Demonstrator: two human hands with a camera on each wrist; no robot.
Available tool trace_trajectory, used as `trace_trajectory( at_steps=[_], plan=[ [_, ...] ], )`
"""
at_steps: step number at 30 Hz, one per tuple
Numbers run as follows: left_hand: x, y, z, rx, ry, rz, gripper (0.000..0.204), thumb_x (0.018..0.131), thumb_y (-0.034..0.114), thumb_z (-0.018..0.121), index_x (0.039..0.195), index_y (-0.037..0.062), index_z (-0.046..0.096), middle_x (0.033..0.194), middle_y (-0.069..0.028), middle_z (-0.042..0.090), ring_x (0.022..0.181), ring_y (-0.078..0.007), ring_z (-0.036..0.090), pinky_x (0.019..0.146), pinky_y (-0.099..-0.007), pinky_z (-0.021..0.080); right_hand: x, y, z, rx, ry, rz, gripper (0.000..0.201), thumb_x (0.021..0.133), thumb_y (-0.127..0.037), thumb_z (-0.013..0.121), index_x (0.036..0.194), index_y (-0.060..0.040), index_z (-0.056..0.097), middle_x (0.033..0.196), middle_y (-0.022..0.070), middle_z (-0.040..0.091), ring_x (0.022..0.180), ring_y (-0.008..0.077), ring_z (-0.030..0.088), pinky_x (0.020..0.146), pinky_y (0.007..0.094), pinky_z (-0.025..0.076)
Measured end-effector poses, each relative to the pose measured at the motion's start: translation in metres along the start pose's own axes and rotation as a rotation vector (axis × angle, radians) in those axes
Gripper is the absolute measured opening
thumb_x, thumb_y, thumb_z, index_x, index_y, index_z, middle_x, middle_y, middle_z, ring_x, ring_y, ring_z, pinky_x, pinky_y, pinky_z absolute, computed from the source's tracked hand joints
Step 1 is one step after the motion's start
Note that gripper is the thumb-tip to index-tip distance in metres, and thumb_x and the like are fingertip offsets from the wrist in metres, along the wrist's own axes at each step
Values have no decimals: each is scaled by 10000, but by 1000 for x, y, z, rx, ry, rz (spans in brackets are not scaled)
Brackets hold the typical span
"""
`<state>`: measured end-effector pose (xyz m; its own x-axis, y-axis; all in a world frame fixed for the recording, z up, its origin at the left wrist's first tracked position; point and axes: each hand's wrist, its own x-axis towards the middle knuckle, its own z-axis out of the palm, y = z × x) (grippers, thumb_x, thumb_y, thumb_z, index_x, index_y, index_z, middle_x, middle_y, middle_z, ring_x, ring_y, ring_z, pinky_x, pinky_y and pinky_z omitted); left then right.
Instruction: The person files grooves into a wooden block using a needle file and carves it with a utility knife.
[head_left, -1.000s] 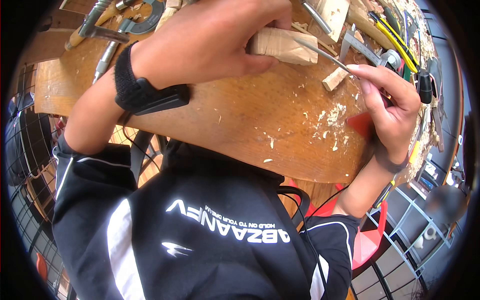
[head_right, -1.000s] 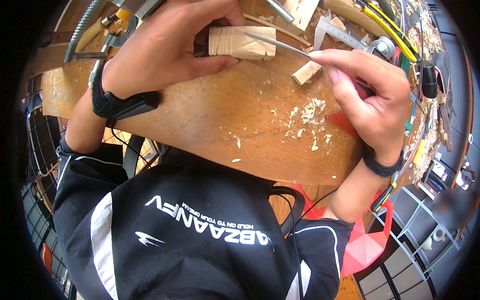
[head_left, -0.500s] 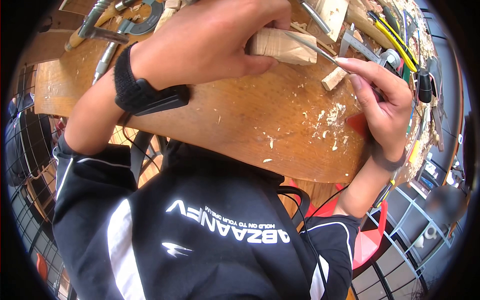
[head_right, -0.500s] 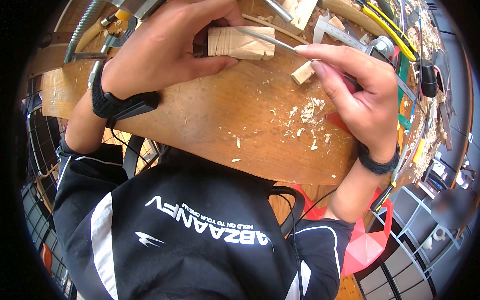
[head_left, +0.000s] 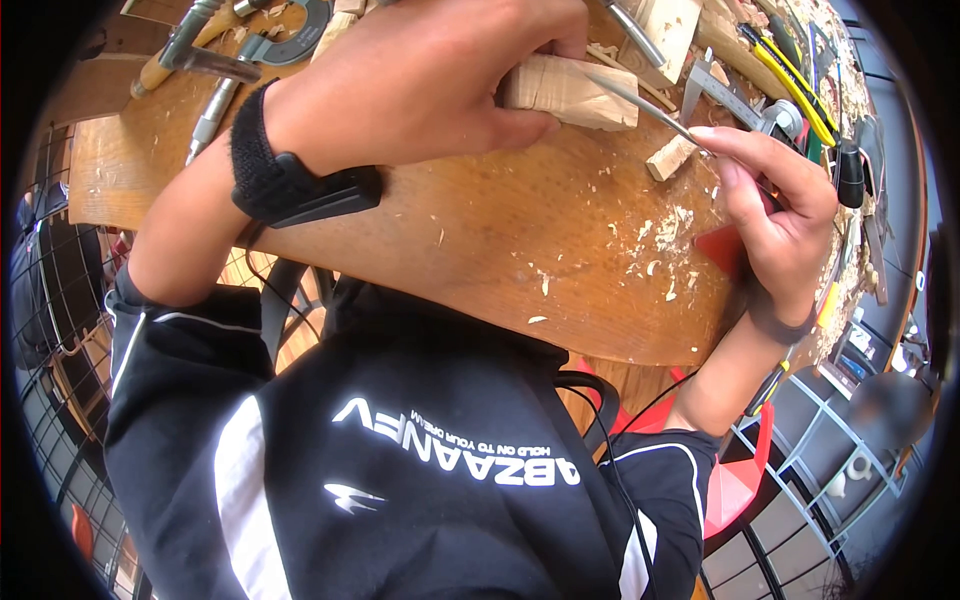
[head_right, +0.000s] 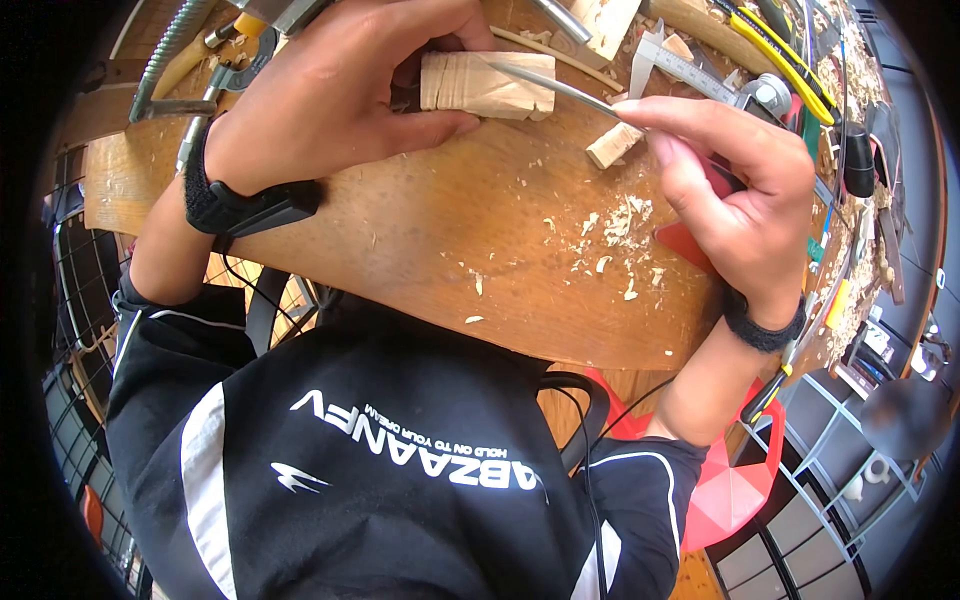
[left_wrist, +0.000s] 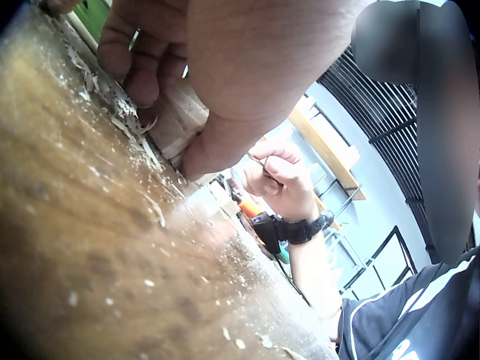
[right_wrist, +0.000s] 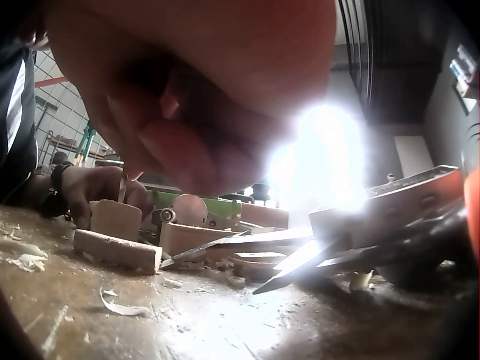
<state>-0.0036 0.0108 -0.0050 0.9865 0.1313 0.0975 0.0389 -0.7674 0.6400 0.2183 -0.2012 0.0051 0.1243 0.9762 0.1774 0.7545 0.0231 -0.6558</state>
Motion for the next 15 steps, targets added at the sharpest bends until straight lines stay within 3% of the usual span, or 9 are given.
trace_trajectory(
  at_steps=[5, 8, 15],
  plan=[
    [-3, -1, 0, -68, 55, 91, 366, 774, 95, 820, 1038, 23, 576, 954, -172, 605, 793, -328, 655, 676, -386, 512, -2, 9, -10, 0, -2, -48, 286, 848, 54, 619, 1060, -27, 793, 757, 4, 672, 590, 36, 502, 533, 213, 349],
    [0, -3, -2, -20, 2, 30, 369, 776, 95, 820, 1042, 22, 575, 962, -173, 607, 793, -331, 657, 675, -387, 513, -2, 10, -14, -26, 16, -87, 282, 838, 48, 613, 1040, -25, 795, 746, -1, 663, 578, 34, 484, 523, 220, 333],
    [0, -2, -1, -51, 2, 2, 394, 777, 98, 822, 1068, 9, 572, 981, -175, 608, 794, -326, 663, 677, -389, 521, -4, 5, -12, 34, -16, 16, 251, 841, 57, 639, 1031, -13, 788, 766, -10, 670, 591, 25, 491, 528, 210, 331]
  ],
)
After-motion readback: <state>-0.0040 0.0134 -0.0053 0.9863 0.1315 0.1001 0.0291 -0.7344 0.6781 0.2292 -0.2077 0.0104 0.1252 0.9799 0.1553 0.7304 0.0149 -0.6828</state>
